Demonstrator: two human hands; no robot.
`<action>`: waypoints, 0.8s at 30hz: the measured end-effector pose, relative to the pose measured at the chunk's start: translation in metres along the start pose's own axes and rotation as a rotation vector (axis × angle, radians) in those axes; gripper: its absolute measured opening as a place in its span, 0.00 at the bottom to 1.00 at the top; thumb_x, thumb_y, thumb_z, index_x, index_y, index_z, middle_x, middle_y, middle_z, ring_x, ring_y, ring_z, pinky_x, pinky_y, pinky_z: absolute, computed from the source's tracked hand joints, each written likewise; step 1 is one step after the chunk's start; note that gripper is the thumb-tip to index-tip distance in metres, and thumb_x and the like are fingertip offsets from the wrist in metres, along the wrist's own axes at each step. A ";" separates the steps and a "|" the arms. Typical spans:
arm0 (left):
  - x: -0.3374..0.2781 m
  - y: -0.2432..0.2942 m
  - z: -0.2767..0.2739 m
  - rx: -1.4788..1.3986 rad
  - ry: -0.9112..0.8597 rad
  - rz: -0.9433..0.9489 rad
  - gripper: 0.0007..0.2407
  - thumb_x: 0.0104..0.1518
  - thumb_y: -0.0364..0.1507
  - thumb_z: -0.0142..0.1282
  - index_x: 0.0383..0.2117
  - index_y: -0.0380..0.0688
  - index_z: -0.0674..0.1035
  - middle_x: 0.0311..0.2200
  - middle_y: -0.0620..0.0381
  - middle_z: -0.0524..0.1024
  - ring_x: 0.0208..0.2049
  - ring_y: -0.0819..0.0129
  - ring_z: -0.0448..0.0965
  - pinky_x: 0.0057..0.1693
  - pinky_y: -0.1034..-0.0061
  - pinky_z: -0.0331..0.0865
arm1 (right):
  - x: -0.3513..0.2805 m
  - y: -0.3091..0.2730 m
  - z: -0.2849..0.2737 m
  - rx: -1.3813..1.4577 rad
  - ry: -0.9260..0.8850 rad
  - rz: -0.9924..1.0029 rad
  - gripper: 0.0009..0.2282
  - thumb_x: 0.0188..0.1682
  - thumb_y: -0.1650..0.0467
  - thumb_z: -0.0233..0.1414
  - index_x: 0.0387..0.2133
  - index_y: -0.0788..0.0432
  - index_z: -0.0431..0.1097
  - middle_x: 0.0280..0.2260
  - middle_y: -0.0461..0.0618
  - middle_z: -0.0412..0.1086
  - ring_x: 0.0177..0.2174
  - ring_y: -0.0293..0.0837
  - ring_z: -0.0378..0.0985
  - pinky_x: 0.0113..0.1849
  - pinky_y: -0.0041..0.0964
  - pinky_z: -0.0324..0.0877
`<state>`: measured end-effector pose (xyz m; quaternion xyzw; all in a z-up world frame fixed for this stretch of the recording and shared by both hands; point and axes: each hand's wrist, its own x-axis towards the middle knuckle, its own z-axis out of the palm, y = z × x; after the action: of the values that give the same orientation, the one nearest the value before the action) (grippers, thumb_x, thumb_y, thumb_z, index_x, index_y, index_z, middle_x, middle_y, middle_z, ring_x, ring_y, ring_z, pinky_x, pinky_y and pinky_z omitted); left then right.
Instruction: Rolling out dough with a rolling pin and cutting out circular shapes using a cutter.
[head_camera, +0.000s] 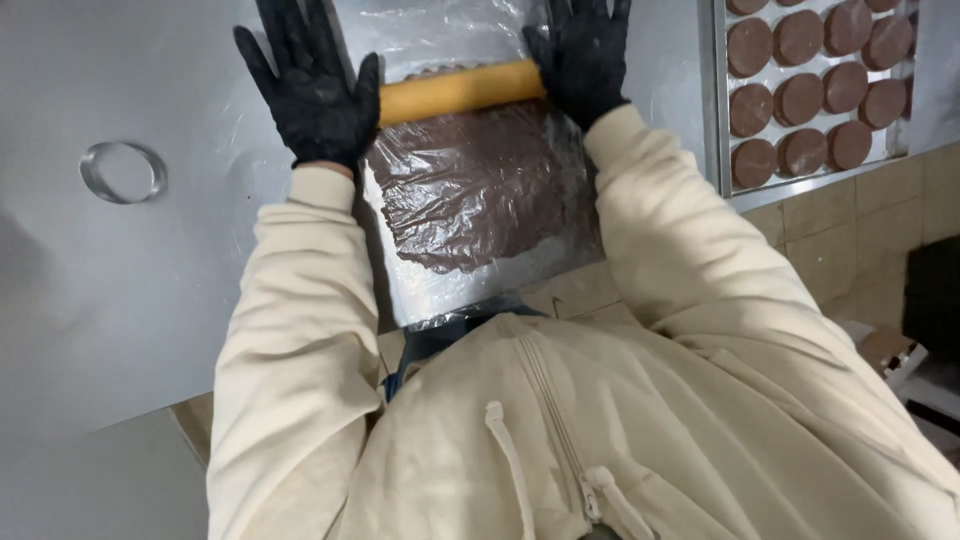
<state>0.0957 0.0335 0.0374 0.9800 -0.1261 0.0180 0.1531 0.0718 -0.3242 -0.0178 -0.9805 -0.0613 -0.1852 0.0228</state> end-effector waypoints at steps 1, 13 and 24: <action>-0.010 0.004 -0.008 -0.038 -0.010 0.017 0.34 0.71 0.49 0.44 0.73 0.34 0.55 0.74 0.38 0.50 0.74 0.45 0.42 0.72 0.41 0.27 | -0.010 0.000 0.000 -0.086 -0.077 -0.030 0.24 0.61 0.56 0.51 0.60 0.63 0.65 0.59 0.64 0.64 0.59 0.63 0.60 0.58 0.64 0.51; -0.176 0.006 0.000 -0.142 0.041 0.215 0.35 0.62 0.43 0.58 0.73 0.42 0.61 0.72 0.39 0.56 0.74 0.44 0.52 0.74 0.50 0.42 | -0.140 -0.030 -0.099 0.208 -0.218 -0.172 0.39 0.52 0.59 0.60 0.71 0.70 0.53 0.72 0.64 0.47 0.71 0.64 0.41 0.67 0.69 0.34; -0.085 -0.044 0.031 0.000 0.016 0.087 0.22 0.72 0.47 0.45 0.65 0.50 0.72 0.66 0.48 0.68 0.69 0.53 0.61 0.73 0.47 0.41 | -0.059 0.021 -0.024 -0.009 0.019 -0.067 0.26 0.63 0.59 0.52 0.71 0.56 0.58 0.71 0.55 0.54 0.70 0.54 0.47 0.65 0.65 0.33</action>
<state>0.0248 0.0848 -0.0118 0.9734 -0.1672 0.0324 0.1534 0.0110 -0.3535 -0.0177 -0.9762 -0.0931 -0.1953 0.0128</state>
